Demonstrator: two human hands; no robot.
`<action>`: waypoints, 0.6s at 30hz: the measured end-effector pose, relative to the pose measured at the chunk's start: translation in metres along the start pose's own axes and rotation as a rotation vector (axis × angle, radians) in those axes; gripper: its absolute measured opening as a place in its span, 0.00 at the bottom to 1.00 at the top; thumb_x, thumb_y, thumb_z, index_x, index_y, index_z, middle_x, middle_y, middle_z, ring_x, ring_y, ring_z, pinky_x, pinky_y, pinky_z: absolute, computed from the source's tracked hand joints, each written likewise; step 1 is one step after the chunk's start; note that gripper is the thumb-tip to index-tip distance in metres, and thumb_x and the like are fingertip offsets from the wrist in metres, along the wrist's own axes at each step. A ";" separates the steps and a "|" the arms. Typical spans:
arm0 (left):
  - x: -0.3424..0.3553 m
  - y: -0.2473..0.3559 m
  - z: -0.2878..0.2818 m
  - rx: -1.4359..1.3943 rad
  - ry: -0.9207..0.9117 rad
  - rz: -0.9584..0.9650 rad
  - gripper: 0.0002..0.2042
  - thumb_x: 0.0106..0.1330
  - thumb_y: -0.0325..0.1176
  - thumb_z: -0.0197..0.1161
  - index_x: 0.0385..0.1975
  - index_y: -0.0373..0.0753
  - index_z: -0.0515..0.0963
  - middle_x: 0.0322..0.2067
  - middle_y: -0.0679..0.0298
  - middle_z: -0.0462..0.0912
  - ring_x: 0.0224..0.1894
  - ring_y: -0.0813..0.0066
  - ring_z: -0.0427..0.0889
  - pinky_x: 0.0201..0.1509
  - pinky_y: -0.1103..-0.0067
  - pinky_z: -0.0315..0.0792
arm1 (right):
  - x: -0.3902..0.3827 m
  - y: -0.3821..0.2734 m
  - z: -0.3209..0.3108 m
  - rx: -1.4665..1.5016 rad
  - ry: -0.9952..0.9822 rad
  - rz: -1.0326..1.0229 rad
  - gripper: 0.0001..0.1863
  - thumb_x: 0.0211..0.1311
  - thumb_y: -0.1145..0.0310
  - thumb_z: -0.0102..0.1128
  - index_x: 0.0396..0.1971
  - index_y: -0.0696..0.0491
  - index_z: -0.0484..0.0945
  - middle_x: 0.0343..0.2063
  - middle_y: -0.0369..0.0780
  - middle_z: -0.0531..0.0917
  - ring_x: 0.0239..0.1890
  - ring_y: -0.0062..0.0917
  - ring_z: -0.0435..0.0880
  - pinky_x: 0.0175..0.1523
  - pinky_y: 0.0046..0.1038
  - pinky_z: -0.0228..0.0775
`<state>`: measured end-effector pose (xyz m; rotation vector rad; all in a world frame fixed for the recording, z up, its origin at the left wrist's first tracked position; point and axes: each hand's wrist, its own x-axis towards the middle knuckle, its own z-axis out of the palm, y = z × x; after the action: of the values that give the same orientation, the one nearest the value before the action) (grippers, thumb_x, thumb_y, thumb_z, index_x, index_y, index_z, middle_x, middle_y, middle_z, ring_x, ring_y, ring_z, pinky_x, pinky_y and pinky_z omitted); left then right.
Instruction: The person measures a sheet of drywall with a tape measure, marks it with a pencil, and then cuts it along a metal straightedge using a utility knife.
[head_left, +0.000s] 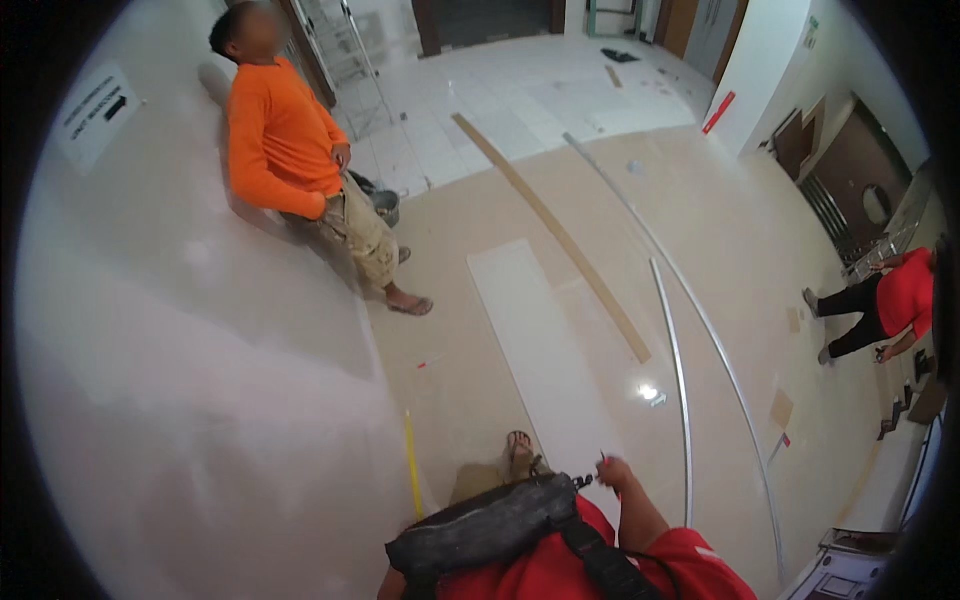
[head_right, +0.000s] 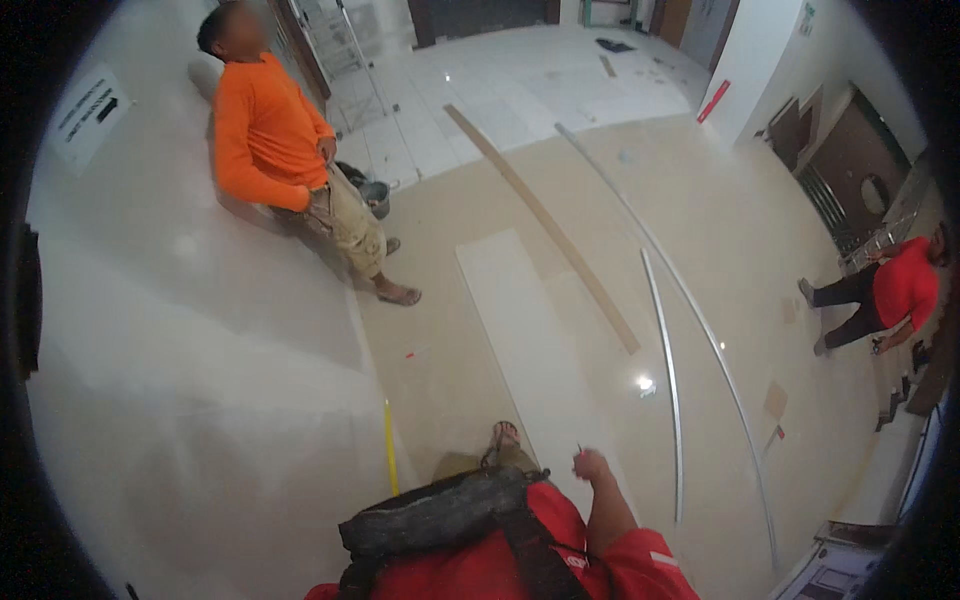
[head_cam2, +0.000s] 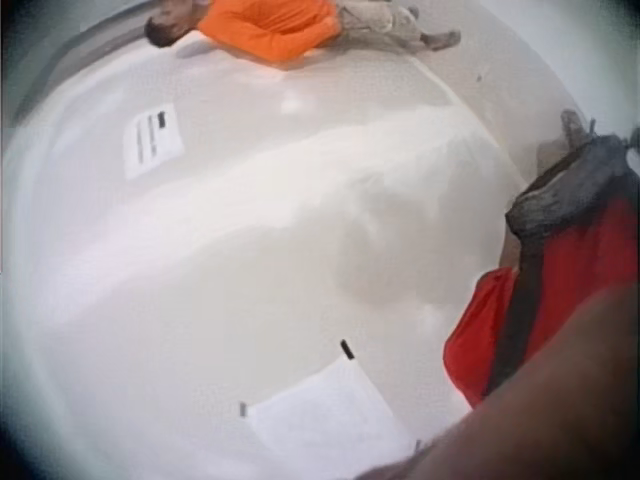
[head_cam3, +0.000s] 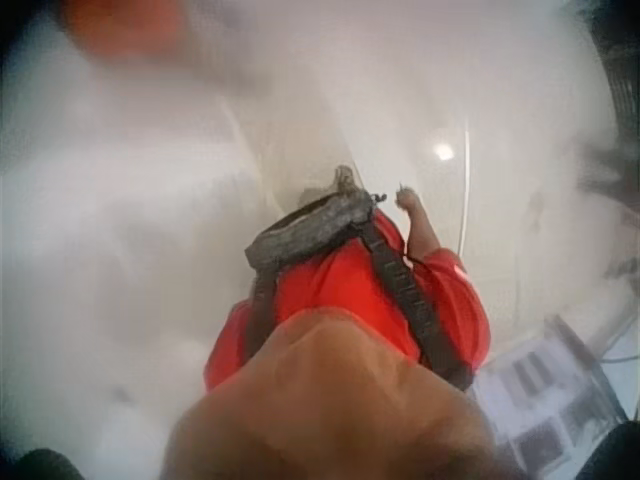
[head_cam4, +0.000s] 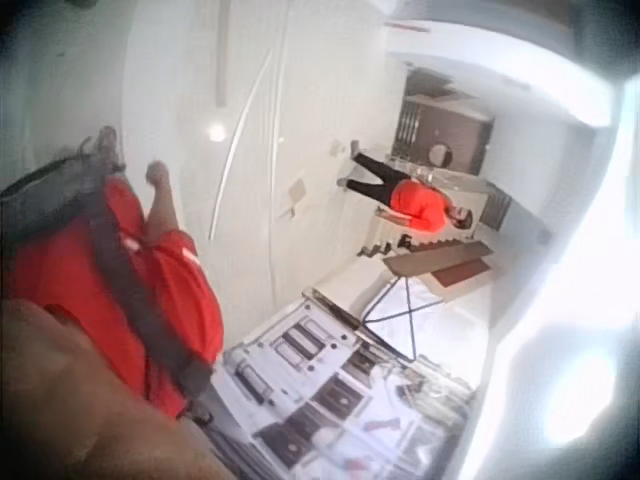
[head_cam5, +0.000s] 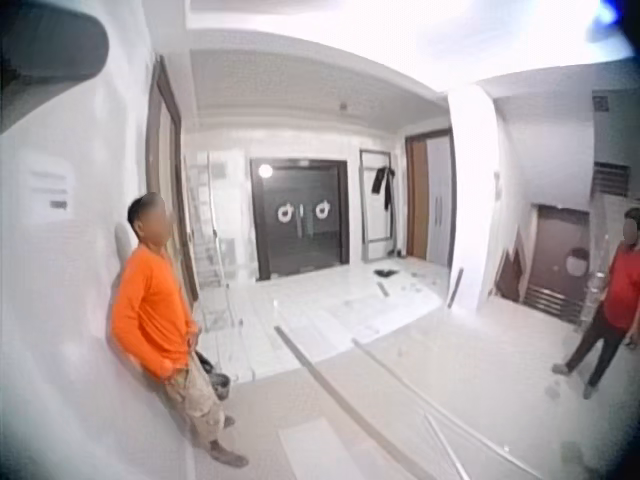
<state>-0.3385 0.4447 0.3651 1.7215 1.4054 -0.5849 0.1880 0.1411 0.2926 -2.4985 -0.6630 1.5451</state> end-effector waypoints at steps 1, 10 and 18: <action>0.018 0.013 -0.014 0.018 -0.015 -0.001 0.20 0.72 0.48 0.55 0.47 0.38 0.85 0.43 0.51 0.87 0.42 0.54 0.87 0.47 0.60 0.78 | 0.010 -0.026 -0.019 0.157 0.058 0.004 0.21 0.71 0.55 0.51 0.34 0.57 0.85 0.26 0.43 0.89 0.24 0.29 0.86 0.29 0.35 0.78; 0.181 0.170 -0.155 0.016 -0.099 -0.006 0.25 0.69 0.54 0.56 0.45 0.36 0.85 0.39 0.49 0.88 0.40 0.52 0.87 0.47 0.61 0.79 | 0.084 -0.249 -0.170 0.581 0.434 -0.203 0.21 0.71 0.53 0.58 0.45 0.58 0.83 0.29 0.42 0.90 0.26 0.25 0.86 0.34 0.32 0.80; 0.351 0.267 -0.287 0.388 -0.201 0.285 0.19 0.68 0.47 0.63 0.43 0.35 0.85 0.27 0.56 0.85 0.30 0.66 0.84 0.39 0.67 0.78 | 0.101 -0.218 -0.057 0.696 0.300 0.275 0.19 0.70 0.57 0.57 0.38 0.59 0.84 0.27 0.45 0.89 0.23 0.29 0.86 0.30 0.34 0.80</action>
<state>-0.0291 0.8691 0.3333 2.0553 0.9243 -0.8842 0.2113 0.3859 0.3087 -2.2360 0.2427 1.1475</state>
